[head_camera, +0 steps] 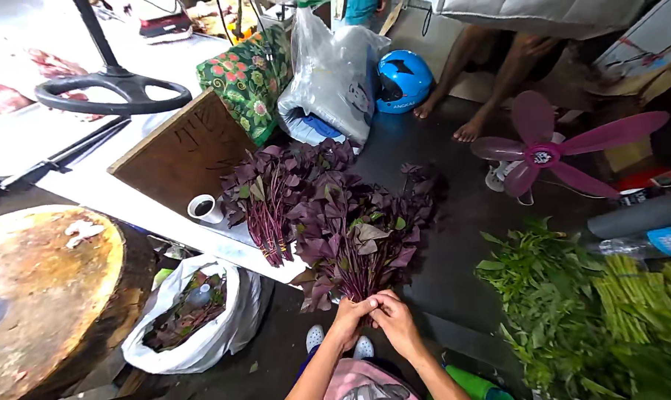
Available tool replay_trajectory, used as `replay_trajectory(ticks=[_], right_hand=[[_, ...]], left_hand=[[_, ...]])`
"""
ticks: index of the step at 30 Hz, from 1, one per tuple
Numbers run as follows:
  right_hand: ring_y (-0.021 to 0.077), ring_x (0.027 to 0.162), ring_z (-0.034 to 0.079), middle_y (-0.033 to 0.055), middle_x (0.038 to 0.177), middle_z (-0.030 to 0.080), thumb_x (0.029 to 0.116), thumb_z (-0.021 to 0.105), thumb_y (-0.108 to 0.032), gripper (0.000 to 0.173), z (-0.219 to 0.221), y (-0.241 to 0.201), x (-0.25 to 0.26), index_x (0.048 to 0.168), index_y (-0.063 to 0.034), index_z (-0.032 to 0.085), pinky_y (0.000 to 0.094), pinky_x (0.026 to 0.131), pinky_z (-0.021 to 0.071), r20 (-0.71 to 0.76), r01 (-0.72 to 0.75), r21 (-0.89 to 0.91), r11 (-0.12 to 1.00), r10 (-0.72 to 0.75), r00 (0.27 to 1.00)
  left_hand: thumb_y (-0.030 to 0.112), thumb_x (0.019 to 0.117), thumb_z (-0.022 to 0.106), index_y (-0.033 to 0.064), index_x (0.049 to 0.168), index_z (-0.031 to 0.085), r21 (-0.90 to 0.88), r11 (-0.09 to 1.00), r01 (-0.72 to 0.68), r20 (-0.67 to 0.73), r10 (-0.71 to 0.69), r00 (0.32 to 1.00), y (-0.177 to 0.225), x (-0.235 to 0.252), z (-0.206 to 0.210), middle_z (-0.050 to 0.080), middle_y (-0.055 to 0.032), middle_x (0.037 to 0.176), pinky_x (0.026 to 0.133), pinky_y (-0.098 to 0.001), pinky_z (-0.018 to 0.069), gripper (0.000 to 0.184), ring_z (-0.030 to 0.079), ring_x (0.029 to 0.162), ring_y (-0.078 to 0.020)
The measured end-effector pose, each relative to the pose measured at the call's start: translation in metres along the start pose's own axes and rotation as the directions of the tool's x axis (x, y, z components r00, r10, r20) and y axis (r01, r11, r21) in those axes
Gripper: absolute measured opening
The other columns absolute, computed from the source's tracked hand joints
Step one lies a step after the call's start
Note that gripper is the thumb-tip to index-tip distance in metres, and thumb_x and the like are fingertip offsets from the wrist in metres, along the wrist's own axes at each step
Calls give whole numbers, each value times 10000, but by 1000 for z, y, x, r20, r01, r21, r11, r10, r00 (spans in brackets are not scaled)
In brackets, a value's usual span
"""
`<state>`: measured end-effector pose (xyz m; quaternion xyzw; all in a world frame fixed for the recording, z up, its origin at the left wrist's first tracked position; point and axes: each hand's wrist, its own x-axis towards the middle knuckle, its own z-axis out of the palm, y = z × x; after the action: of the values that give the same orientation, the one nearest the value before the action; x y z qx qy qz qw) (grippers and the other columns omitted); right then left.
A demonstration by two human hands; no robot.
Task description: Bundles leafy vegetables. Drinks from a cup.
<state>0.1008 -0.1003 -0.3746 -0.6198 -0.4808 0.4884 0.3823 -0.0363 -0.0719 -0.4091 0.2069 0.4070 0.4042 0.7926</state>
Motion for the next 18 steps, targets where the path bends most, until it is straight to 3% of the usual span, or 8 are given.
replay_trajectory(ticks=[3, 6, 8, 11, 13, 14, 15, 18], right_hand=[[187, 930, 711, 138, 1196, 687, 964, 549, -22, 321, -20, -18, 2, 1258, 40, 664, 356, 838, 620, 233, 35, 258, 966, -98, 968], [235, 853, 741, 137, 1088, 740, 983, 465, -36, 299, -48, -33, 16, 1191, 45, 664, 420, 764, 642, 139, 79, 418, 905, -150, 979], [197, 758, 717, 118, 1017, 728, 980, 463, -46, 277, -67, -28, 39, 1165, 52, 644, 375, 671, 631, -102, 104, 347, 932, -73, 992], [235, 776, 678, 199, 1089, 670, 1004, 538, -68, 333, -87, 9, 91, 1306, 66, 572, 384, 648, 587, -356, -90, 126, 988, 130, 925], [351, 1034, 665, 280, 1259, 614, 987, 654, -163, 502, -90, 37, 123, 1412, 53, 498, 484, 853, 573, -366, -231, -95, 968, 182, 913], [403, 1183, 609, 307, 1325, 580, 962, 701, -199, 573, -89, 48, 134, 1423, 64, 484, 524, 1007, 514, -353, -250, -215, 944, 163, 921], [438, 1241, 573, 311, 1327, 581, 936, 729, -217, 581, -86, 58, 142, 1399, 62, 514, 560, 1070, 467, -356, -260, -317, 912, 140, 924], [431, 1186, 632, 265, 1235, 668, 921, 734, -193, 485, -84, 62, 154, 1336, 14, 592, 602, 1036, 477, -398, -338, -401, 851, 171, 901]], left_hand=[[129, 751, 831, -2, 1032, 645, -81, 995, -58, 60, 63, 996, 18, -9, -4, 721, -132, 786, 556, -332, 597, 361, 696, 619, -194], [204, 730, 886, 27, 1036, 695, -187, 978, -95, 127, 120, 985, 47, -26, -8, 717, -131, 823, 531, -338, 596, 402, 684, 609, -191], [231, 754, 883, 52, 1054, 717, -234, 966, -109, 206, 159, 966, 71, -40, -12, 721, -127, 874, 534, -328, 597, 386, 685, 626, -181], [198, 816, 843, 62, 1100, 717, -299, 944, -141, 319, 238, 917, 106, -56, -16, 728, -141, 963, 548, -320, 603, 339, 704, 674, -183], [185, 825, 833, 61, 1106, 711, -314, 935, -168, 339, 275, 900, 124, -60, -14, 724, -150, 997, 551, -316, 601, 330, 703, 682, -184], [183, 823, 833, 58, 1103, 714, -309, 933, -183, 340, 288, 895, 130, -61, -11, 724, -152, 995, 551, -315, 601, 329, 702, 677, -184], [181, 818, 838, 54, 1100, 715, -298, 933, -199, 336, 298, 894, 135, -61, -7, 725, -156, 990, 552, -318, 603, 333, 702, 671, -187], [205, 774, 870, 47, 1076, 707, -213, 943, -254, 276, 307, 911, 133, -56, 7, 721, -150, 933, 533, -325, 595, 378, 687, 635, -187]])
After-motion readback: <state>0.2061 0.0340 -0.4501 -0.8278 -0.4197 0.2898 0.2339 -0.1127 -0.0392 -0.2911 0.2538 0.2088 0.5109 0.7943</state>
